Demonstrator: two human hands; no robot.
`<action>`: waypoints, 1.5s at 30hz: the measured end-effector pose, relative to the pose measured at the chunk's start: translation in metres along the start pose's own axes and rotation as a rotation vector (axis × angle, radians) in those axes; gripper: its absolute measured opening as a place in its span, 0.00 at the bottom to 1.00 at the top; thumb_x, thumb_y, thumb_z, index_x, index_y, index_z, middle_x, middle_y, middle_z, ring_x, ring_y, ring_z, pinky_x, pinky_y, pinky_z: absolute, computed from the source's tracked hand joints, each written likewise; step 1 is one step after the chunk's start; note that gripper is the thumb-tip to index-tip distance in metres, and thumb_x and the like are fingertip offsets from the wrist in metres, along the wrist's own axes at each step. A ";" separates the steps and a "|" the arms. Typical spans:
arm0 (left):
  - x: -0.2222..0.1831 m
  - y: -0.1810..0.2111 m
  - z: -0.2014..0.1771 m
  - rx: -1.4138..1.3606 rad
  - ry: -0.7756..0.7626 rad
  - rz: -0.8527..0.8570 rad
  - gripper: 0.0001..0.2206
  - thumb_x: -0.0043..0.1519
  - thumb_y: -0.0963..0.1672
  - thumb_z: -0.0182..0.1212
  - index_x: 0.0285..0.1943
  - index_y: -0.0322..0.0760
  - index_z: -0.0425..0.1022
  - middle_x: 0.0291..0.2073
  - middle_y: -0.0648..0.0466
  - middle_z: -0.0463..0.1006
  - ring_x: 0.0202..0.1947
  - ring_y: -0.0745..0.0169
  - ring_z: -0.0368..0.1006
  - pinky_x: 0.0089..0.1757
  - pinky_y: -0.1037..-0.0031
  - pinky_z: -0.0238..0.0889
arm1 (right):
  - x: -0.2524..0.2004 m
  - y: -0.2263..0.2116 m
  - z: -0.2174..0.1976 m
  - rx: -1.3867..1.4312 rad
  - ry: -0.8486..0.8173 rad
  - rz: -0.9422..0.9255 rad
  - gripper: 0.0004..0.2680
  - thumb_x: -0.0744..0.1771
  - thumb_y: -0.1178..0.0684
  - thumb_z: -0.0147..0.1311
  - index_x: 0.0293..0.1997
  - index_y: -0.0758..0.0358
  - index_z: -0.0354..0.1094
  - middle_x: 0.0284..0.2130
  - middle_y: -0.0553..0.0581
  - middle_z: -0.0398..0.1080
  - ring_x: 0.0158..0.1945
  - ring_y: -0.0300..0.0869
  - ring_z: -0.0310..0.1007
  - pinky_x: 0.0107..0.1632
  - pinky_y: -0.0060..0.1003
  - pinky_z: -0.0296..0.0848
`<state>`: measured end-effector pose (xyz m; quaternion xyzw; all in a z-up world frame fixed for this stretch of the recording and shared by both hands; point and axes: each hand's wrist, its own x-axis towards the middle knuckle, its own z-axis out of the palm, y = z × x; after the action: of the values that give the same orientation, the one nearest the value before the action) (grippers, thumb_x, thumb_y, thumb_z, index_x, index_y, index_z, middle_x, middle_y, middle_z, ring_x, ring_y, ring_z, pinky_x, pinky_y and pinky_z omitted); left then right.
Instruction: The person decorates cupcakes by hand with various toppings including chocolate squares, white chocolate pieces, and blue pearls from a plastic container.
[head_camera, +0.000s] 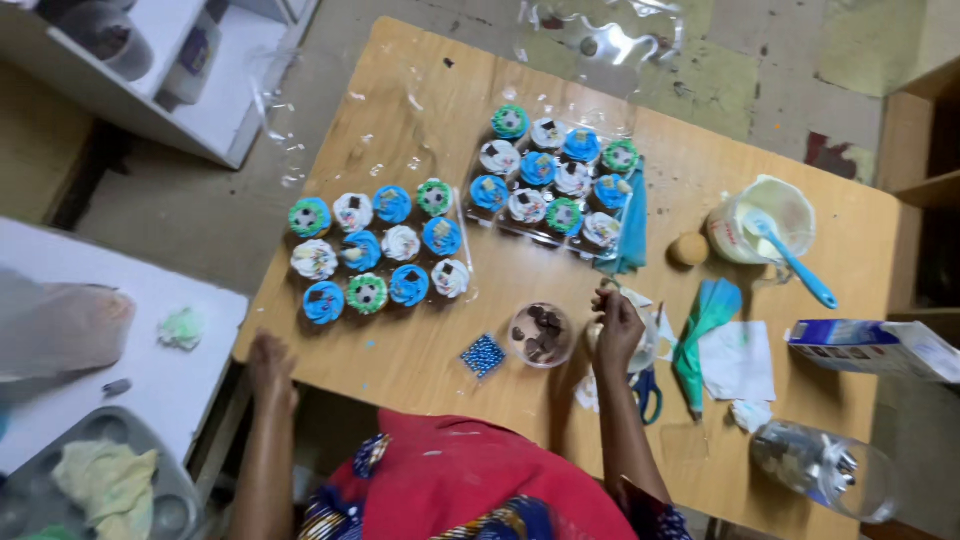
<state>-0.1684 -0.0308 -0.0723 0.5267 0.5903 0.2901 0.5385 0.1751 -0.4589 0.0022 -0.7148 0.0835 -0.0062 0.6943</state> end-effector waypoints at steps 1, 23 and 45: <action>-0.002 0.011 0.008 -0.195 -0.130 -0.242 0.29 0.75 0.58 0.42 0.78 0.41 0.48 0.71 0.30 0.47 0.72 0.30 0.47 0.67 0.48 0.43 | -0.021 -0.016 0.000 -0.128 -0.043 -0.047 0.08 0.74 0.53 0.53 0.44 0.64 0.77 0.31 0.61 0.76 0.35 0.41 0.73 0.35 0.30 0.70; -0.055 0.102 0.043 0.209 -0.067 0.557 0.17 0.80 0.46 0.51 0.70 0.29 0.54 0.66 0.28 0.50 0.71 0.23 0.47 0.69 0.40 0.41 | -0.109 0.060 -0.102 -0.457 0.291 -0.040 0.09 0.72 0.56 0.56 0.46 0.61 0.54 0.20 0.52 0.68 0.24 0.38 0.69 0.33 0.33 0.68; -0.221 0.036 0.227 0.840 -1.041 1.101 0.62 0.44 0.62 0.74 0.82 0.28 0.43 0.72 0.30 0.56 0.74 0.27 0.50 0.67 0.40 0.47 | -0.044 0.004 -0.096 -0.517 -0.073 0.261 0.22 0.73 0.50 0.45 0.75 0.72 0.47 0.25 0.60 0.79 0.23 0.43 0.79 0.25 0.36 0.76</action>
<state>0.0262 -0.2779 -0.0237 0.9587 -0.0120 -0.0106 0.2840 0.1195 -0.5486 0.0066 -0.8510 0.1487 0.1305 0.4864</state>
